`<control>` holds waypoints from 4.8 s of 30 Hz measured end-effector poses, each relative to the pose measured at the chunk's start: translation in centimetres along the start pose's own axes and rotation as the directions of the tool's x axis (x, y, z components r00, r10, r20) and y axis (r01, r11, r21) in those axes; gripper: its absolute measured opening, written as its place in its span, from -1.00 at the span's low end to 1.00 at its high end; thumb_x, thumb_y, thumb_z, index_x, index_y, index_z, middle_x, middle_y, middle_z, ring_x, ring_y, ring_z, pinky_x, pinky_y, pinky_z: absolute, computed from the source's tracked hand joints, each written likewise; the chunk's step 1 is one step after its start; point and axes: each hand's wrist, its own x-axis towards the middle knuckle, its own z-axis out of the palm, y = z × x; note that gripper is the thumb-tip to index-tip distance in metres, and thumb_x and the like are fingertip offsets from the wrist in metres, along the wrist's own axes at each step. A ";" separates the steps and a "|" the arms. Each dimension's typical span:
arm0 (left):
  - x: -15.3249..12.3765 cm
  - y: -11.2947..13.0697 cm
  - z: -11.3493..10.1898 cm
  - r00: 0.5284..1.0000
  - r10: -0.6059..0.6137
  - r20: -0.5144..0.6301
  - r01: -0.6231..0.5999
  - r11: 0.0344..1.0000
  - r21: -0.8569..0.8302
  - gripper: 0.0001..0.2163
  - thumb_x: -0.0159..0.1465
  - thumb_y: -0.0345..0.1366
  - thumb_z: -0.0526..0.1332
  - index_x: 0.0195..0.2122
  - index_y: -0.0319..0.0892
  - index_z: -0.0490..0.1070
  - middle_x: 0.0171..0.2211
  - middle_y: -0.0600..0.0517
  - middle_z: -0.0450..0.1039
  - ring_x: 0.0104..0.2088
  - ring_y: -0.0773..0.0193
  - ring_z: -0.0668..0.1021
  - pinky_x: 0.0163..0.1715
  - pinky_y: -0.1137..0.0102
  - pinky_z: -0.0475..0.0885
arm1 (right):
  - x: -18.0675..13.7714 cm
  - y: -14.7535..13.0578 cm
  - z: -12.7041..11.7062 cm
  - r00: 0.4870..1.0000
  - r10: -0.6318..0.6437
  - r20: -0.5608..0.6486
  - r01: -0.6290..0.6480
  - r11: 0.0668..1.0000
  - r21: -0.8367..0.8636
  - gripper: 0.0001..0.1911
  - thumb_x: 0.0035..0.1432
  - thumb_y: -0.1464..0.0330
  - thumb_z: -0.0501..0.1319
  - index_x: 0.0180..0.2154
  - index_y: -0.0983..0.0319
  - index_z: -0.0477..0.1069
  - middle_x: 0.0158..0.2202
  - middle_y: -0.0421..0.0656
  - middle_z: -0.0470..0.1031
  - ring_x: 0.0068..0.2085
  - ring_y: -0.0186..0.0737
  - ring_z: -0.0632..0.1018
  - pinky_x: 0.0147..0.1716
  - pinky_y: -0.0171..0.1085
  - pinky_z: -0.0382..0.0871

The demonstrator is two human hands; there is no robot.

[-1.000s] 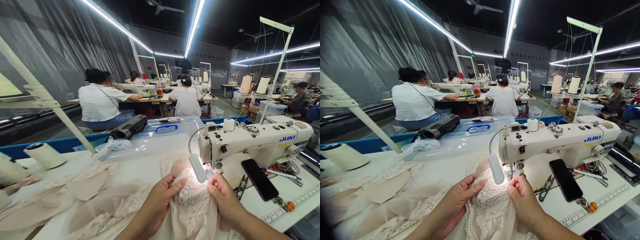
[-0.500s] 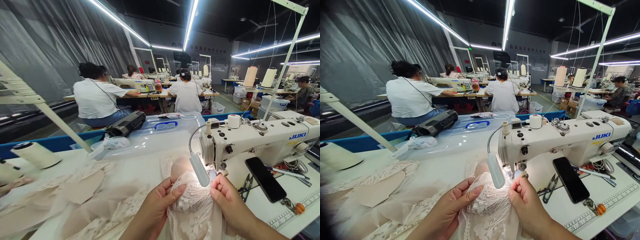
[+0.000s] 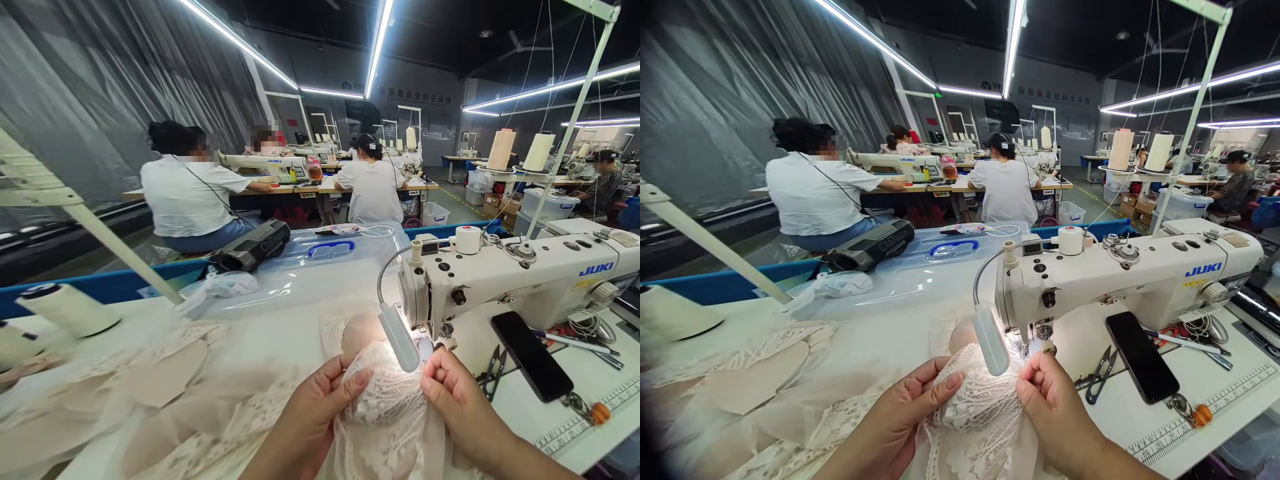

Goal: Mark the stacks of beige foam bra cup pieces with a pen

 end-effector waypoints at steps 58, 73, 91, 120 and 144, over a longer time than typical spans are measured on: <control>-0.2 0.1 0.4 0.999 -0.030 -0.042 0.037 0.986 0.161 0.00 -0.18 -0.19 0.66 0.32 0.01 0.30 0.00 -0.14 0.68 0.00 -0.22 0.68 -0.04 0.16 0.61 | 0.3 -1.6 0.4 0.984 0.082 -0.160 -0.057 0.986 0.158 -0.57 0.09 0.05 0.41 -0.38 0.18 0.27 -0.45 -0.34 0.29 -0.42 -0.34 0.25 -0.37 -0.32 0.15; 0.6 -0.1 -0.6 0.998 -0.061 -0.028 0.066 0.979 0.191 -0.11 -0.12 -0.15 0.64 0.26 -0.03 0.36 0.01 -0.11 0.68 0.01 -0.16 0.69 -0.11 0.24 0.63 | 0.3 -1.3 0.4 0.988 0.072 -0.139 -0.048 0.984 0.169 -0.60 0.12 0.08 0.38 -0.37 0.18 0.27 -0.45 -0.34 0.29 -0.41 -0.34 0.25 -0.36 -0.30 0.13; 0.3 -0.1 0.3 0.995 -0.037 -0.093 0.049 0.990 0.130 -0.25 -0.14 -0.17 0.65 0.11 -0.07 0.49 0.03 -0.06 0.68 -0.01 -0.08 0.69 -0.17 0.32 0.64 | 0.3 -2.0 0.6 0.982 0.128 -0.142 -0.099 0.975 0.199 -0.60 0.06 0.10 0.40 -0.39 0.17 0.25 -0.50 -0.38 0.27 -0.47 -0.39 0.21 -0.44 -0.33 0.08; 0.8 0.3 -1.9 0.999 0.032 -0.014 -0.030 0.990 0.135 -0.29 -0.04 -0.07 0.62 0.12 -0.07 0.45 -0.28 0.05 0.66 -0.22 0.12 0.66 -0.20 0.35 0.54 | -0.5 0.5 0.6 0.994 -0.110 0.008 0.110 0.990 -0.085 -0.69 0.29 0.08 0.29 -0.16 0.13 0.29 -0.30 -0.26 0.39 -0.25 -0.22 0.40 -0.21 -0.25 0.23; 1.1 -0.3 -2.2 0.999 -0.018 -0.041 0.021 0.997 0.079 -0.50 0.05 -0.10 0.59 -0.03 -0.10 0.53 -0.44 0.13 0.56 -0.28 0.19 0.61 -0.20 0.35 0.51 | -0.1 0.1 0.4 0.999 0.034 -0.028 -0.033 0.999 0.034 -0.75 0.17 0.29 0.40 -0.25 0.17 0.34 -0.37 -0.30 0.40 -0.31 -0.28 0.40 -0.24 -0.28 0.22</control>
